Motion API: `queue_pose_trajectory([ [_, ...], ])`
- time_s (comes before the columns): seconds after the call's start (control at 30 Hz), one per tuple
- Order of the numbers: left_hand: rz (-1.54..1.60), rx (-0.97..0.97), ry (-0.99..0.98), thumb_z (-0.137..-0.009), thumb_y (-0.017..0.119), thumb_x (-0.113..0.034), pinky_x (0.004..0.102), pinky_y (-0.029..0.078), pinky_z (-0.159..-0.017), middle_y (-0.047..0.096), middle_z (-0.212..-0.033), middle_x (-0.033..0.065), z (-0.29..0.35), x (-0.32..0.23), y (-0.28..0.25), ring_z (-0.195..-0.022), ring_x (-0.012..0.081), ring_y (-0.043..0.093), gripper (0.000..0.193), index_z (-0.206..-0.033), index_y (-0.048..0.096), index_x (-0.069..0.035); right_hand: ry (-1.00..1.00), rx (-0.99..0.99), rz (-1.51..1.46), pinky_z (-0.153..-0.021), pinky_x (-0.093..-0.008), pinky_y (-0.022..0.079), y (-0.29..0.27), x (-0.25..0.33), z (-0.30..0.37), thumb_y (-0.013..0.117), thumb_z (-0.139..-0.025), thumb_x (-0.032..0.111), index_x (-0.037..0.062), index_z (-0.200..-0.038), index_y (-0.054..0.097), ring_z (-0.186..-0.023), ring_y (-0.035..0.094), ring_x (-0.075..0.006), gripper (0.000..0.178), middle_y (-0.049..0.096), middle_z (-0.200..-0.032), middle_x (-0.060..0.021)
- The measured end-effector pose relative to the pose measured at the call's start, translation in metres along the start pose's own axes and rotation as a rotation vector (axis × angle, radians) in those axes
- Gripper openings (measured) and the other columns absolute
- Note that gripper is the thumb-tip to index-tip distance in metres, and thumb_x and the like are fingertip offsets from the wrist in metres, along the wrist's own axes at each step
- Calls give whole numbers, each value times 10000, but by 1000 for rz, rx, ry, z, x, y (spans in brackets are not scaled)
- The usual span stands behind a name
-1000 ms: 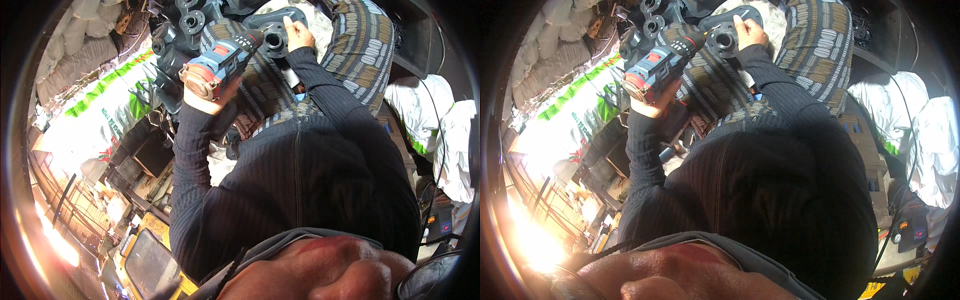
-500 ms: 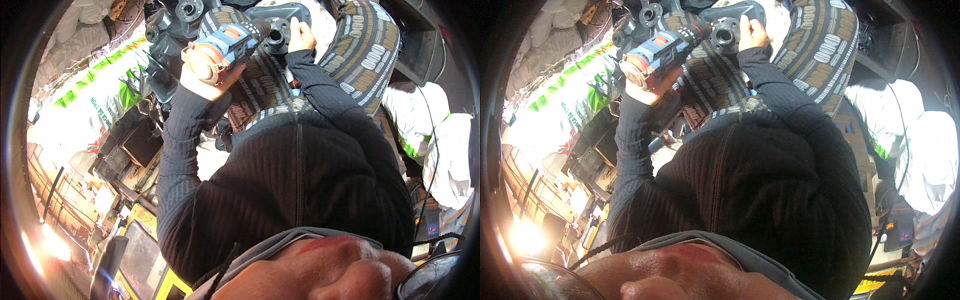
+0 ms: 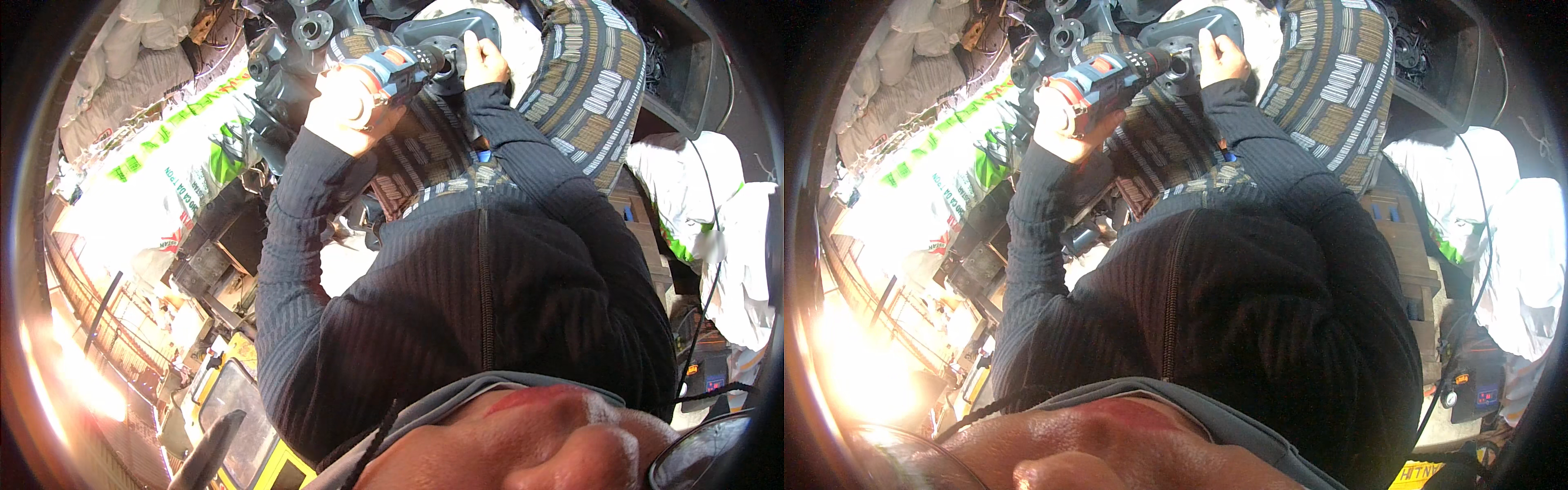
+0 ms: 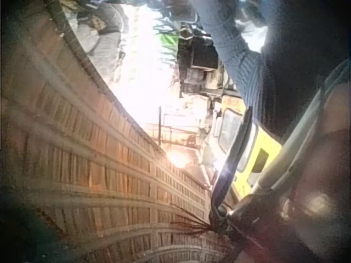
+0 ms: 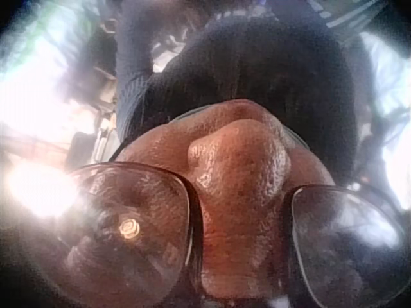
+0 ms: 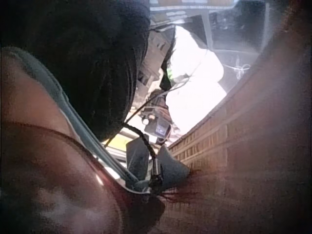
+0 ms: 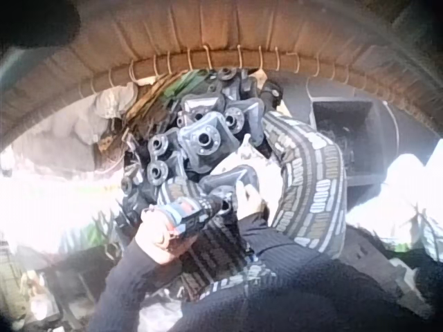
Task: The person uses a cordless drill to fasten bolts into metal parts, then brushes the parts with a wire brush. The person repeats this process for several metal parts.
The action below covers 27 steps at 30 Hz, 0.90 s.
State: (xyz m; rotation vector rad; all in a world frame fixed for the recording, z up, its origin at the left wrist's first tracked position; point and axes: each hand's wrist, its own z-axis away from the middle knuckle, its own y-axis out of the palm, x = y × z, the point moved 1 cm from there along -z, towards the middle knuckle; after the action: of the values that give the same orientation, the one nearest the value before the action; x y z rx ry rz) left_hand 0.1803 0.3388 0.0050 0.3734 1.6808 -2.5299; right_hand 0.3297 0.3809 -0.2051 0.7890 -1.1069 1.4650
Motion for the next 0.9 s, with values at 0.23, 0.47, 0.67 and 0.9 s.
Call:
queue_pose_trajectory([
  [0.23, -145, 207, -178, -783, 608, -396, 352, 458, -866, 626, -1030, 117, -20, -5, 8, -961, 258, 597, 403, -1067, 610, -110, 6, 18, 24, -514, -368, 377, 2, -2, -2, 607, -826, 376, 13, -620, 491, -492, 448, -278, 433, 486, -557, -151],
  [0.47, -121, 202, -38, -767, 629, -386, 354, 465, -850, 631, -995, 115, -18, 2, 6, -940, 263, 601, 387, -1030, 620, -102, 19, 10, 6, -502, -373, 365, 1, 2, -1, 602, -830, 341, 9, -609, 459, -490, 439, -297, 424, 460, -554, -159],
  [0.67, -100, 245, -22, -754, 646, -378, 355, 471, -836, 635, -966, 113, -26, 2, 4, -922, 267, 604, 374, -998, 628, -95, 11, 5, 16, -493, -373, 357, 0, 5, 0, 599, -836, 299, 9, -607, 447, -487, 431, -301, 400, 449, -567, -158],
  [0.9, -91, 253, -12, -738, 666, -368, 357, 479, -819, 641, -931, 111, -27, 11, 15, -900, 272, 608, 360, -961, 638, -87, -11, 7, 3, -501, -369, 371, -2, 10, 1, 594, -836, 247, 1, -618, 456, -501, 457, -298, 357, 464, -585, -162],
])
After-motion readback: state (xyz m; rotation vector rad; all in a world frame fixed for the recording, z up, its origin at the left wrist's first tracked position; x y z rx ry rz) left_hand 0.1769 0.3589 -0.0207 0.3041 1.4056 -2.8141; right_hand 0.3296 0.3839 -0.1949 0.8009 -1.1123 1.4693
